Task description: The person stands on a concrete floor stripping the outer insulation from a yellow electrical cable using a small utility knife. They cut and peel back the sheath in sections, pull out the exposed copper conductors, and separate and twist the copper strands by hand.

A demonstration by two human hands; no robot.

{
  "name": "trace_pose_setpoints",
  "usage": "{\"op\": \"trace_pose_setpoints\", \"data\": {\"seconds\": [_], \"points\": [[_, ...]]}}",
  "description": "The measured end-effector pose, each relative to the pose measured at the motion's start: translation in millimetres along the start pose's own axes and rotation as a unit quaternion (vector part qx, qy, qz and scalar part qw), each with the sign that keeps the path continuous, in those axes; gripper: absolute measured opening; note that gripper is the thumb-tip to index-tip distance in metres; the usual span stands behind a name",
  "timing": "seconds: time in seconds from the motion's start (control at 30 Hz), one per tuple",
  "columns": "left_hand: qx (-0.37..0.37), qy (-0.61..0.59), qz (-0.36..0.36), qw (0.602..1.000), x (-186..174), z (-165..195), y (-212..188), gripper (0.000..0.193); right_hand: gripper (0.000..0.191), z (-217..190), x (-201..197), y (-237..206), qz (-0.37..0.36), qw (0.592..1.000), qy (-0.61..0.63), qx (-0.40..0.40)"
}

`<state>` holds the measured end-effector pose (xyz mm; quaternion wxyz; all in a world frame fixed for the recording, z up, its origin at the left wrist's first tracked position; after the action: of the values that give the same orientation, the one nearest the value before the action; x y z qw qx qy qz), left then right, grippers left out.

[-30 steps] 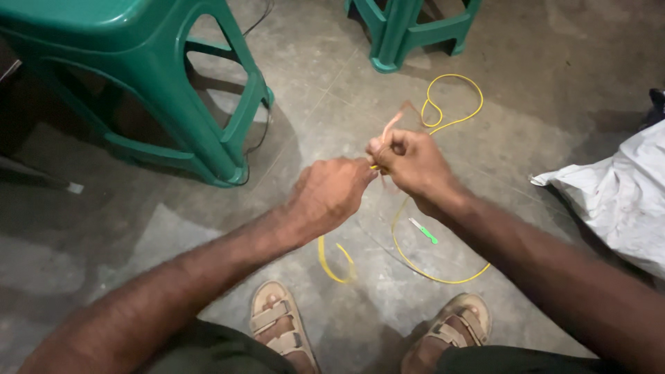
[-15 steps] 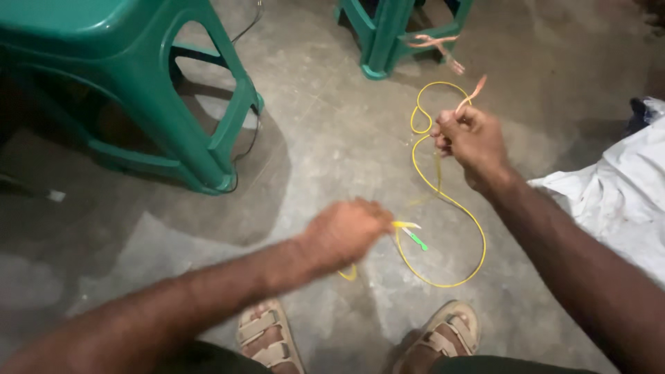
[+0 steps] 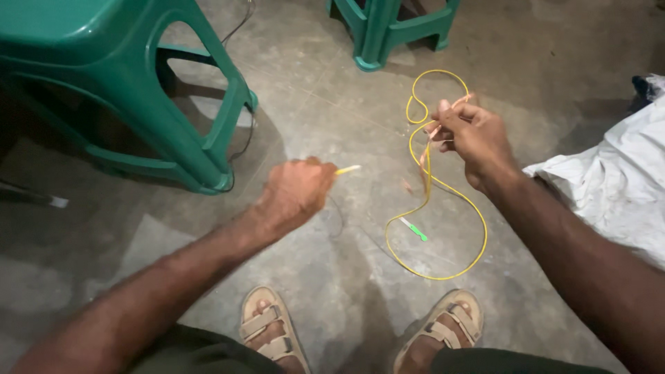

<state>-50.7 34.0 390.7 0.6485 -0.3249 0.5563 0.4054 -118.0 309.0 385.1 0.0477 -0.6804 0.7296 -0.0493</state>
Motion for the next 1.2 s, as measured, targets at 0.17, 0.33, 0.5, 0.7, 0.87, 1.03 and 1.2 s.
{"op": "trace_pose_setpoints", "data": {"seconds": [0.17, 0.33, 0.5, 0.7, 0.87, 1.03, 1.2], "points": [[0.087, -0.02, 0.229, 0.969, -46.7, 1.2, -13.8, 0.043, 0.023, -1.5, 21.2, -9.2, -0.039, 0.997, 0.061, 0.021], [0.006, -0.429, 0.045, 0.902, -6.8, 8.3, 7.0, 0.045, 0.014, -8.0, 59.3, -30.7, -0.086, 0.994, 0.071, 0.02], [-0.042, -0.612, 0.012, 0.79, 12.8, 22.4, 9.0, 0.044, 0.018, -20.6, 96.6, -49.0, -0.13, 0.991, 0.037, -0.014], [-0.105, -0.742, 0.032, 0.661, 26.6, 11.3, 4.8, 0.029, 0.022, -31.6, 104.1, -52.8, -0.106, 0.992, -0.023, -0.068], [-0.061, -0.623, 0.013, 0.78, 29.3, 19.3, 6.9, 0.018, 0.032, -39.2, 104.7, -45.4, -0.127, 0.977, -0.096, -0.14], [0.017, -0.605, -0.004, 0.796, 12.3, 43.0, 4.0, 0.024, 0.034, -6.7, 99.8, -27.6, -0.139, 0.987, -0.069, -0.036], [0.076, -0.587, 0.007, 0.806, -14.4, 54.8, 4.4, 0.03, 0.039, 36.3, 97.2, -29.0, -0.169, 0.976, 0.017, 0.135]]}}
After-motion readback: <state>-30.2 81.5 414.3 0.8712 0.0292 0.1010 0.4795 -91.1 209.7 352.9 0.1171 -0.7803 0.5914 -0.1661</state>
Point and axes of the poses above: each hand's wrist, its own y-axis towards the middle knuckle, its own x-axis out of the palm, z = x × y, the point moved 9 cm from there along y, towards the middle knuckle, and after that the axes turned 5 degrees about y, right-handed, at the moved point
